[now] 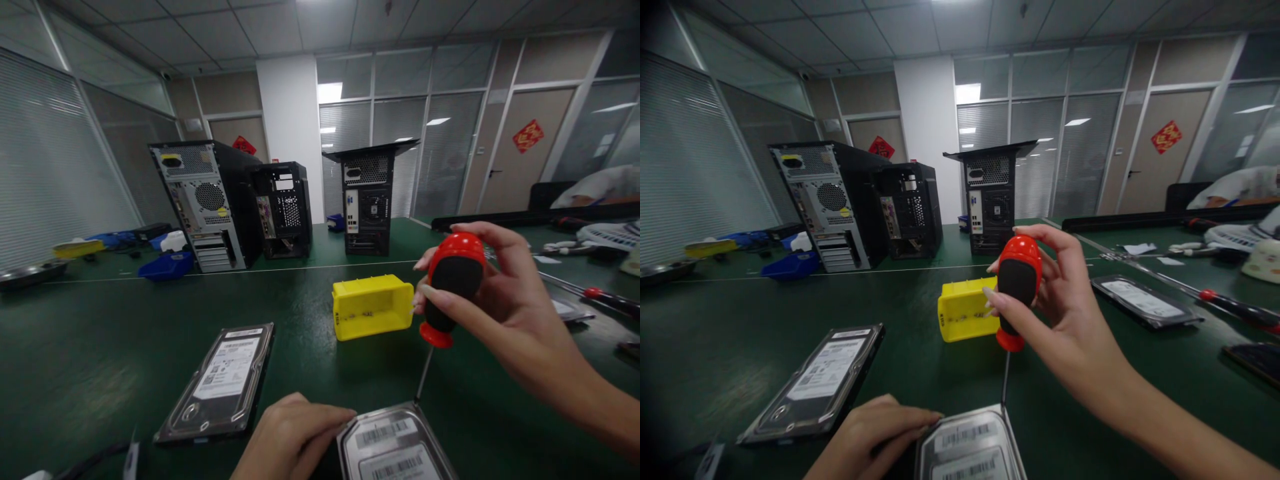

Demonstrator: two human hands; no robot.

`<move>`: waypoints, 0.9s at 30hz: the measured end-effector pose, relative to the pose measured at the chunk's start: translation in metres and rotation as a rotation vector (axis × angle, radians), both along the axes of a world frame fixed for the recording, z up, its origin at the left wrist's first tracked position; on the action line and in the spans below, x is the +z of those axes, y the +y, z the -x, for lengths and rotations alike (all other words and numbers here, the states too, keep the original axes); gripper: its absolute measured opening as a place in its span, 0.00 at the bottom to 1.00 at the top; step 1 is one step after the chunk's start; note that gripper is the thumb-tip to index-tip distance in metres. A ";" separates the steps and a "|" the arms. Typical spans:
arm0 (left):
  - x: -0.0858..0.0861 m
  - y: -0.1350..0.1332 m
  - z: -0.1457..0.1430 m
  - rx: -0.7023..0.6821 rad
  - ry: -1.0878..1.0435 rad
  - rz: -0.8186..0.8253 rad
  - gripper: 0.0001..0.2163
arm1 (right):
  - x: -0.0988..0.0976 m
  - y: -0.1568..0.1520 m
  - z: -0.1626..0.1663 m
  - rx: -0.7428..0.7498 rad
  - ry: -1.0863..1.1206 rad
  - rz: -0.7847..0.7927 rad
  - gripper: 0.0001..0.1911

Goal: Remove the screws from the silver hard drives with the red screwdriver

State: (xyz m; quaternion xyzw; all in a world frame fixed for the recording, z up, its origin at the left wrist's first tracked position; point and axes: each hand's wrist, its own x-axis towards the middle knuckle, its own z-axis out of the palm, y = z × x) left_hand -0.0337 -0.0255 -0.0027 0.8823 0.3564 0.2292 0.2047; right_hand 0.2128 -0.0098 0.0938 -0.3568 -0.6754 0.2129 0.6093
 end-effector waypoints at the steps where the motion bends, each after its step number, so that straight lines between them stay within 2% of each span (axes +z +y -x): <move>1: -0.001 0.000 0.000 0.018 -0.010 0.011 0.12 | 0.001 0.000 0.000 -0.016 -0.008 -0.010 0.27; 7: -0.002 0.001 -0.009 0.083 -0.113 0.061 0.11 | 0.005 0.002 0.000 -0.024 -0.018 -0.023 0.27; 14: 0.022 0.012 -0.035 0.041 -0.173 0.154 0.07 | 0.006 -0.002 0.000 0.033 -0.033 0.032 0.27; 19: 0.026 0.009 -0.012 0.099 -0.168 0.119 0.07 | 0.005 -0.006 0.002 0.053 -0.052 0.030 0.26; 23: 0.017 -0.001 0.008 0.108 -0.060 0.074 0.08 | 0.007 -0.007 0.003 0.061 -0.061 0.013 0.27; 27: 0.006 -0.006 0.013 0.076 -0.015 -0.035 0.10 | 0.007 -0.006 0.002 0.058 -0.059 0.022 0.27</move>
